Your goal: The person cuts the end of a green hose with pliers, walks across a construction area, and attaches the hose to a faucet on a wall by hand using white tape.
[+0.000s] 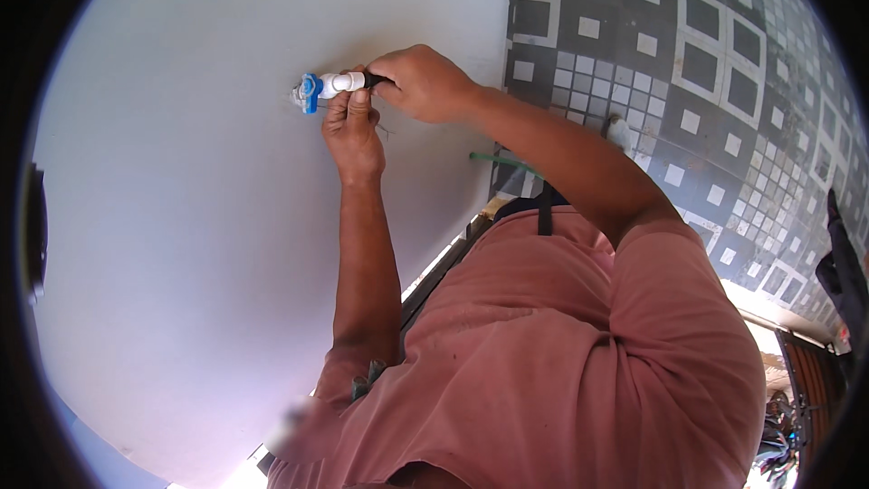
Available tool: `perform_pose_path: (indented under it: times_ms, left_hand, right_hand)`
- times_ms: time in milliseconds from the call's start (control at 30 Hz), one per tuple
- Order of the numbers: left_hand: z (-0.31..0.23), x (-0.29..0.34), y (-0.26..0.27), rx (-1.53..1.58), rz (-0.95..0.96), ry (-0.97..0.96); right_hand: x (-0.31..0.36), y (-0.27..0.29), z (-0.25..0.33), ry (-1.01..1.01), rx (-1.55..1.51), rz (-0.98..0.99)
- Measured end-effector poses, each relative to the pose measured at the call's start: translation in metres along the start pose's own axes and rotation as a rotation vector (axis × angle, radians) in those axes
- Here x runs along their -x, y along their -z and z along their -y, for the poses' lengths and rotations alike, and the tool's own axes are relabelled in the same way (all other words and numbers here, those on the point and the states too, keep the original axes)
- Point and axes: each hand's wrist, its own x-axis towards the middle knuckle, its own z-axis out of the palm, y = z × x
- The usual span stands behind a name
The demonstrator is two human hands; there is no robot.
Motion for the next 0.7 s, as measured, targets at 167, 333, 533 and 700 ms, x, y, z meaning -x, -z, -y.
perform_pose_path:
  times_ms: [167, 333, 533, 700]
  left_hand:
    - [0.002, 0.004, -0.004, 0.018, -0.029, 0.012]
    - [0.007, 0.003, -0.003, 0.097, -0.047, 0.006]
    - [0.004, 0.005, -0.004, 0.083, -0.030, -0.018]
    - [0.003, 0.005, -0.001, -0.193, -0.094, 0.004]
  right_hand:
    - [0.003, -0.015, 0.001, 0.163, 0.298, -0.362]
    - [-0.001, 0.001, 0.005, 0.138, 0.158, -0.173]
    - [-0.004, 0.017, 0.009, -0.130, -0.063, 0.172]
    - [-0.001, -0.001, 0.002, 0.099, 0.186, -0.093]
